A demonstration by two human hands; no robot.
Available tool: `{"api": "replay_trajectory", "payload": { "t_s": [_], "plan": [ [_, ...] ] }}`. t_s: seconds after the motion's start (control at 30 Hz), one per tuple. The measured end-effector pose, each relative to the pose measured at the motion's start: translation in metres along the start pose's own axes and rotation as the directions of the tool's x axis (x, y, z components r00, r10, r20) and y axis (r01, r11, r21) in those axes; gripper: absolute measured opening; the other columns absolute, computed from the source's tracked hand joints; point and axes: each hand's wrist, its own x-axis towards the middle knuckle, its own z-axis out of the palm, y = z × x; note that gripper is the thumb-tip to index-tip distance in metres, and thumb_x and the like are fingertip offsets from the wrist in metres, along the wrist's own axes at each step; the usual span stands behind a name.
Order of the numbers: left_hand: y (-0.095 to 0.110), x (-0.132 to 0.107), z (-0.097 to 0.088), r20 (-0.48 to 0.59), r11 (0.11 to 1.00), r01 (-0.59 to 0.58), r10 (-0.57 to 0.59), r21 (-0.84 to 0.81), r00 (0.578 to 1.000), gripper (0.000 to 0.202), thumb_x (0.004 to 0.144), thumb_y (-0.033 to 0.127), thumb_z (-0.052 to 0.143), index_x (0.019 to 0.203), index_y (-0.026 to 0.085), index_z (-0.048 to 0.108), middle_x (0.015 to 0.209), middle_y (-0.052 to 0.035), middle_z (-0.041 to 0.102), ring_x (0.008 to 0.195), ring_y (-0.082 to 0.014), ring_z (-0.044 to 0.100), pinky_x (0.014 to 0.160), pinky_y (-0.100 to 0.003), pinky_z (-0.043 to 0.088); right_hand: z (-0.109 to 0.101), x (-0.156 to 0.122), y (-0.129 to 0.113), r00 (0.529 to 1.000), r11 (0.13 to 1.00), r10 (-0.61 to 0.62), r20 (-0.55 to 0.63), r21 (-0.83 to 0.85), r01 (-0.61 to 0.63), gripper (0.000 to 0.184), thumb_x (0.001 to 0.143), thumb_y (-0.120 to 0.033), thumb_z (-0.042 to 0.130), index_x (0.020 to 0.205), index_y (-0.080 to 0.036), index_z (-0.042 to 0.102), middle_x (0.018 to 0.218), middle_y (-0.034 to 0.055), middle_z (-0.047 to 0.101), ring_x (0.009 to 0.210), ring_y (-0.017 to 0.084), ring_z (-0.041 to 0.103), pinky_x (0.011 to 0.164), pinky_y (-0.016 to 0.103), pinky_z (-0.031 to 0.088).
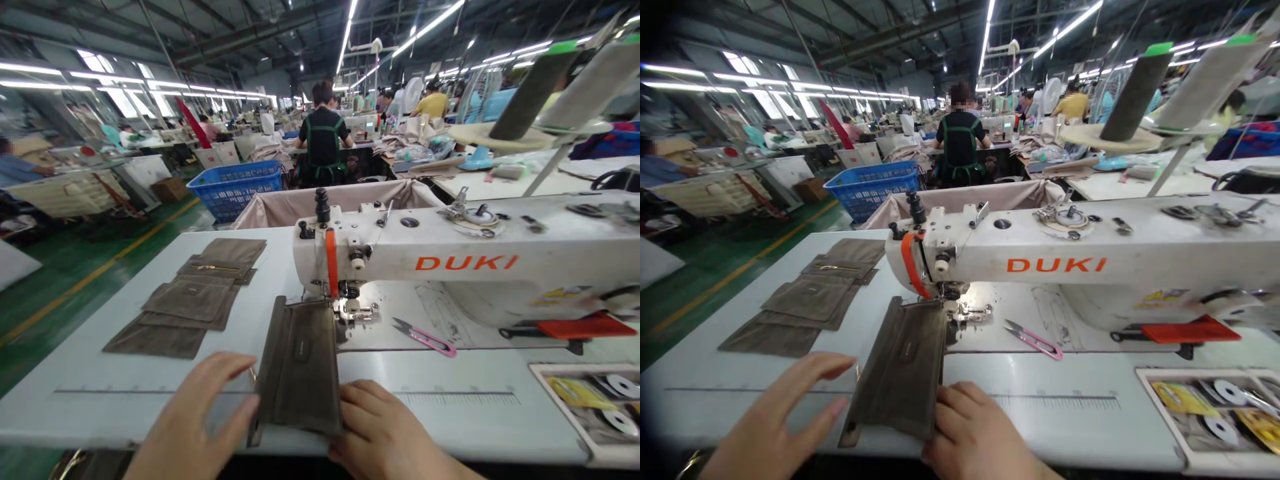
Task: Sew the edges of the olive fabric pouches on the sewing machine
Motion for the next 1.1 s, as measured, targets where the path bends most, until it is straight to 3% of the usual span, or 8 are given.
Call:
{"api": "replay_trajectory", "payload": {
  "t_s": [0.07, 0.1, 0.17, 0.3, 0.53, 0.77, 0.97, 1.1],
  "plan": [
    [0.022, -0.002, 0.012, 0.087, 0.912, -0.393, 0.385, 0.121, 0.919, 0.049, 0.080, 0.025, 0.059, 0.129, 0.027, 0.057, 0.137, -0.0079, 0.058, 0.120, -0.0296, 0.059, 0.099, -0.043, 0.055, 0.010, -0.012, -0.012, 0.987, 1.000, 0.007, -0.158, 0.000, -0.007, 0.008, 0.095, -0.019, 0.058, 0.093, -0.019, 0.066, 0.092, 0.0013, 0.073, 0.101, 0.018, 0.064, 0.092, 0.032, 0.050],
    [0.033, -0.003, 0.022, 0.132, 0.851, -0.510, 0.495, 0.127, 0.859, 0.048, 0.081, 0.018, 0.055, 0.129, 0.023, 0.057, 0.136, -0.0084, 0.059, 0.120, -0.0281, 0.059, 0.099, -0.041, 0.055, 0.013, -0.017, -0.017, 0.980, 1.000, 0.016, -0.200, 0.008, -0.014, 0.011, 0.096, -0.016, 0.056, 0.097, -0.018, 0.067, 0.093, 0.0012, 0.073, 0.101, 0.017, 0.065, 0.094, 0.032, 0.050],
    [0.047, -0.008, 0.043, 0.158, 0.786, -0.609, 0.591, 0.106, 0.791, 0.040, 0.084, 0.009, 0.046, 0.121, 0.018, 0.060, 0.123, -0.0088, 0.067, 0.110, -0.0243, 0.065, 0.095, -0.037, 0.057, 0.011, -0.024, -0.024, 0.980, 0.998, 0.048, -0.194, 0.036, -0.042, 0.015, 0.097, -0.014, 0.054, 0.105, -0.017, 0.066, 0.098, 0.0033, 0.074, 0.101, 0.016, 0.065, 0.095, 0.031, 0.051],
    [0.038, -0.017, 0.070, 0.104, 0.794, -0.607, 0.601, 0.034, 0.793, 0.035, 0.091, 0.006, 0.041, 0.117, 0.016, 0.061, 0.113, -0.0098, 0.069, 0.103, -0.0218, 0.065, 0.092, -0.037, 0.058, -0.005, -0.034, -0.031, 0.980, 0.983, 0.180, -0.088, 0.055, -0.176, 0.022, 0.096, -0.014, 0.053, 0.115, -0.015, 0.064, 0.102, 0.0083, 0.071, 0.093, 0.019, 0.064, 0.083, 0.029, 0.056],
    [0.031, -0.025, 0.076, -0.029, 0.860, -0.510, 0.509, -0.007, 0.860, 0.025, 0.096, 0.012, 0.050, 0.113, 0.022, 0.065, 0.096, -0.0062, 0.067, 0.091, -0.0204, 0.062, 0.086, -0.035, 0.056, -0.009, -0.037, -0.032, 0.977, 0.975, 0.211, -0.035, 0.084, -0.207, 0.024, 0.095, -0.014, 0.052, 0.117, -0.015, 0.063, 0.100, 0.0088, 0.068, 0.092, 0.021, 0.060, 0.083, 0.033, 0.055],
    [0.034, -0.023, 0.076, 0.088, 0.833, -0.554, 0.553, -0.015, 0.829, 0.031, 0.094, 0.008, 0.045, 0.117, 0.017, 0.063, 0.101, -0.0098, 0.068, 0.091, -0.0232, 0.063, 0.084, -0.039, 0.057, -0.008, -0.037, -0.027, 0.979, 0.980, 0.187, -0.078, 0.084, -0.180, 0.022, 0.099, -0.015, 0.046, 0.109, -0.014, 0.065, 0.097, 0.0086, 0.069, 0.092, 0.020, 0.062, 0.082, 0.032, 0.055],
    [0.011, -0.016, 0.079, 0.066, 0.814, -0.580, 0.578, 0.012, 0.813, 0.040, 0.091, 0.018, 0.047, 0.114, 0.042, 0.068, 0.095, -0.0023, 0.073, 0.080, -0.0237, 0.068, 0.071, -0.037, 0.061, 0.008, -0.034, -0.018, 0.986, 0.989, 0.047, -0.159, -0.133, -0.069, 0.024, 0.099, -0.010, 0.046, 0.101, -0.020, 0.067, 0.109, 0.0038, 0.072, 0.099, 0.017, 0.066, 0.082, 0.030, 0.054],
    [-0.002, -0.012, 0.092, 0.040, 0.781, -0.624, 0.622, 0.026, 0.782, 0.030, 0.092, 0.021, 0.050, 0.105, 0.039, 0.071, 0.088, -0.0008, 0.073, 0.072, -0.0201, 0.067, 0.065, -0.032, 0.060, 0.018, -0.031, -0.011, 0.981, 0.976, 0.000, -0.194, -0.212, -0.042, 0.019, 0.098, -0.013, 0.052, 0.099, -0.023, 0.068, 0.102, -0.0003, 0.074, 0.088, 0.014, 0.068, 0.076, 0.026, 0.053]
  ]
}}
